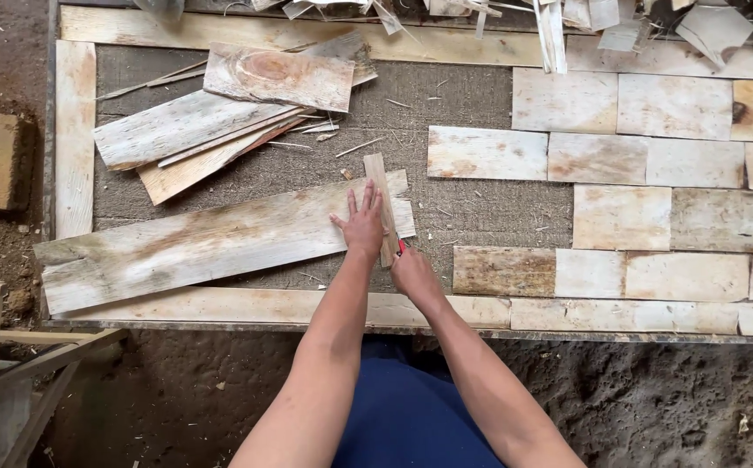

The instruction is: Trimming thin wood veneer pieces with a utility knife and arranging them into a tiled pattern on a wooden surface.

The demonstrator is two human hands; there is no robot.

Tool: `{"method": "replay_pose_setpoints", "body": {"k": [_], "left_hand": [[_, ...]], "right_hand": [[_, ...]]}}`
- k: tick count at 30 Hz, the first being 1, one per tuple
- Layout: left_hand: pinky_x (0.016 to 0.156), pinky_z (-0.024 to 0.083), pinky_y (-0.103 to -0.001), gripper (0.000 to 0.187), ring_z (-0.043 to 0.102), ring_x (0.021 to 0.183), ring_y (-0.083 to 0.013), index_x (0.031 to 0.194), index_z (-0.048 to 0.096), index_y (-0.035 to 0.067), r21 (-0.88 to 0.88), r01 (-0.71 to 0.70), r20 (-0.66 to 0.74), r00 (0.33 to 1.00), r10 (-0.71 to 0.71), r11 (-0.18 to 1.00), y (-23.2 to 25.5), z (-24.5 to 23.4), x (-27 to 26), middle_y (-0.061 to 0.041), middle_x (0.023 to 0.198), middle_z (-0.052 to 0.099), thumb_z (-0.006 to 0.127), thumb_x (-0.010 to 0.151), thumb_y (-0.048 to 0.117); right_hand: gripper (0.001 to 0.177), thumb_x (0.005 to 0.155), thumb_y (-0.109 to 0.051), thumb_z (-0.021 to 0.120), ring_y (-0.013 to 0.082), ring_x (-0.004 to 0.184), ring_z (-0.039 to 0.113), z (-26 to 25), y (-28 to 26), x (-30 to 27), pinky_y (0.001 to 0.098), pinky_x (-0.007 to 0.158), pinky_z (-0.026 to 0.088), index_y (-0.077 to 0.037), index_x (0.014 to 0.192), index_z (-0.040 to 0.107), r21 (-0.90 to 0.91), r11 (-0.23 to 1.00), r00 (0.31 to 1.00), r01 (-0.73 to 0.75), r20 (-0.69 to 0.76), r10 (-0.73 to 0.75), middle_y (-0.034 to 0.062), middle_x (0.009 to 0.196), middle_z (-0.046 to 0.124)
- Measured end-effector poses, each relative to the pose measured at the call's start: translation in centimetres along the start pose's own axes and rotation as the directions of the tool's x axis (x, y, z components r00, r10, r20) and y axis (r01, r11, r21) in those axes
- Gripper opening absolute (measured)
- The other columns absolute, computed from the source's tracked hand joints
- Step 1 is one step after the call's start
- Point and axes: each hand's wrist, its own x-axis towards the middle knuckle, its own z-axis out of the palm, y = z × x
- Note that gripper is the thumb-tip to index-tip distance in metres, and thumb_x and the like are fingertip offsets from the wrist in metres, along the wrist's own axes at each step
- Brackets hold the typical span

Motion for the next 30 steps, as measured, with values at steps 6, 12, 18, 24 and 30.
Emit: {"method": "replay_pose_setpoints", "body": {"k": [6, 12, 18, 24, 30], "left_hand": [[0.106, 0.021, -0.089, 0.093, 0.000, 0.158, -0.0354, 0.163, 0.021, 0.028, 0.000, -0.005, 0.012, 1.000, 0.005, 1.000, 0.8, -3.1, -2.7, 0.014, 0.172, -0.007, 0.079, 0.089, 0.031], [0.107, 0.020, -0.088, 0.093, 0.000, 0.158, -0.0355, 0.163, 0.021, 0.027, -0.004, -0.007, 0.008, 1.000, 0.007, 1.000, 0.9, -3.2, -2.8, 0.014, 0.172, -0.007, 0.078, 0.089, 0.031], [0.107, 0.022, -0.087, 0.092, 0.001, 0.158, -0.0359, 0.162, 0.023, 0.027, 0.005, -0.017, 0.000, 1.000, 0.017, 1.000, 0.3, -1.3, -1.5, 0.013, 0.172, -0.007, 0.079, 0.089, 0.028], [0.108, 0.024, -0.086, 0.092, 0.004, 0.158, -0.0367, 0.162, 0.023, 0.025, -0.006, -0.012, -0.006, 1.000, 0.012, 1.000, 0.3, -1.5, -1.6, 0.011, 0.173, -0.005, 0.079, 0.089, 0.028], [0.106, 0.024, -0.088, 0.088, 0.005, 0.157, -0.0366, 0.160, 0.026, 0.027, -0.037, -0.014, -0.026, 1.000, 0.013, 0.999, 0.5, -2.0, -2.0, 0.013, 0.173, -0.002, 0.076, 0.089, 0.015]], "right_hand": [[0.053, 0.103, -0.037, 0.035, 0.0526, 0.115, 0.066, 1.6, 1.6, -0.3, 0.0583, 0.096, 0.053, 0.008, 0.123, 0.056, -0.003, 1.000, 1.000, -0.028, 0.000, 0.028, 0.0350, 0.117, 0.068], [0.053, 0.102, -0.040, 0.036, 0.0490, 0.107, 0.070, 1.0, 1.9, -1.0, 0.0570, 0.092, 0.055, 0.005, 0.118, 0.060, 0.037, 0.999, 1.000, -0.030, -0.005, 0.031, 0.0326, 0.109, 0.071], [0.056, 0.103, -0.038, 0.034, 0.0541, 0.108, 0.068, -0.4, 0.9, 1.4, 0.0584, 0.088, 0.056, 0.009, 0.119, 0.060, 0.061, 0.997, 0.996, 0.044, -0.075, -0.039, 0.0367, 0.110, 0.069], [0.053, 0.102, -0.035, 0.036, 0.0546, 0.111, 0.066, -3.4, -2.3, 5.2, 0.0601, 0.092, 0.054, 0.011, 0.120, 0.057, 0.033, 0.998, 0.992, 0.058, -0.114, -0.054, 0.0384, 0.114, 0.068], [0.052, 0.102, -0.032, 0.037, 0.0571, 0.115, 0.063, -5.1, -5.1, 6.8, 0.0624, 0.096, 0.051, 0.014, 0.123, 0.053, 0.056, 0.994, 0.989, 0.090, -0.120, -0.082, 0.0411, 0.118, 0.065]]}}
